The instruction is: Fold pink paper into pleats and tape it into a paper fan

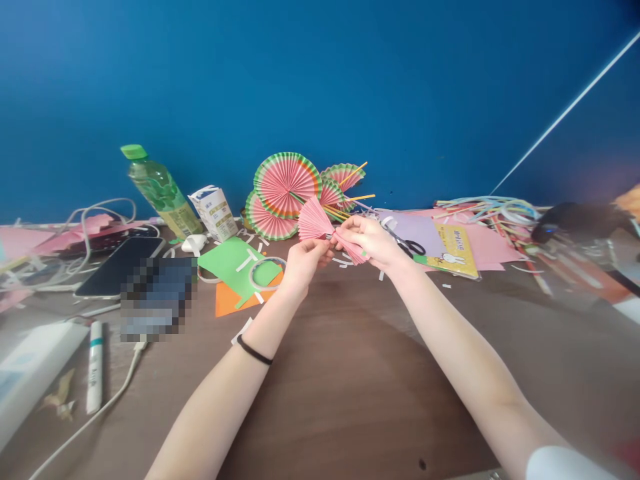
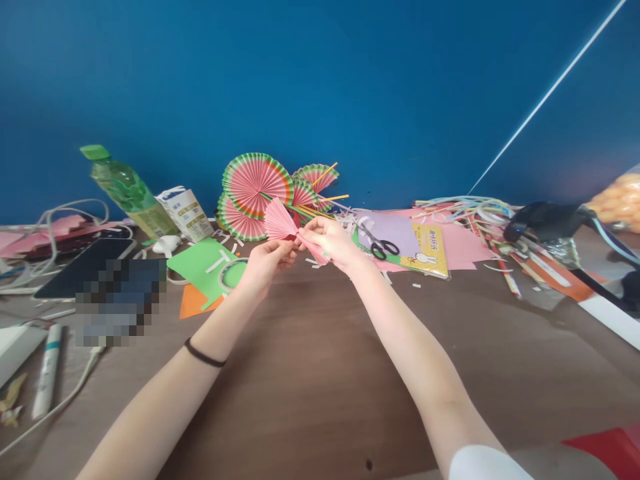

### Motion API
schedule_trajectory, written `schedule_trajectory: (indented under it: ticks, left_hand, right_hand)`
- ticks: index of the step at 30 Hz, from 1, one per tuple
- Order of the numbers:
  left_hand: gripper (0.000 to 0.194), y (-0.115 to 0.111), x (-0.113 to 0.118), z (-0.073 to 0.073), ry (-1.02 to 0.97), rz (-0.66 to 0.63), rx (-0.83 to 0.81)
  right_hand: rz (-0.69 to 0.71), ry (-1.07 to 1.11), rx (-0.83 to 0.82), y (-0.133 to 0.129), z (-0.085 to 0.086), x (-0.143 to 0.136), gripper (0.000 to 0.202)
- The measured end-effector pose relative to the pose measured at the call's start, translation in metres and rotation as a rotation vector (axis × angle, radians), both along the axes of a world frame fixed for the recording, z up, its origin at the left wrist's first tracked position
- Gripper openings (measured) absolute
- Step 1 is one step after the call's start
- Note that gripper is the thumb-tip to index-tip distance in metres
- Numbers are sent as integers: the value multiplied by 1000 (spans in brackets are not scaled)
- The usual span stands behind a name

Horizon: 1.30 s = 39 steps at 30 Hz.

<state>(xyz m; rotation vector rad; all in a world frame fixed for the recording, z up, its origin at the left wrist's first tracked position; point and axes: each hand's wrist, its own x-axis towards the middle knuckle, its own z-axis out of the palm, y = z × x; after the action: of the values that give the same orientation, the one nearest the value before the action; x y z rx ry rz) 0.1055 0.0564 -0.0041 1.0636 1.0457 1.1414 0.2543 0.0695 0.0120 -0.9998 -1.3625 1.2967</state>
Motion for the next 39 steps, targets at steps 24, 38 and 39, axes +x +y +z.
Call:
schedule_trajectory:
  ticks: [24,38,39]
  left_hand:
    - [6,2,-6,0,145,-21,23]
    - [8,9,-7,-13,-232,72,-223]
    - [7,10,-7,-14,-253,77,-241]
  right_hand:
    - [-138,-485,149,-7,-5,-17,9]
    - [-147,-577,333,-7,-15,-23,15]
    - [-151,-585,344,-7,-15,-23,14]
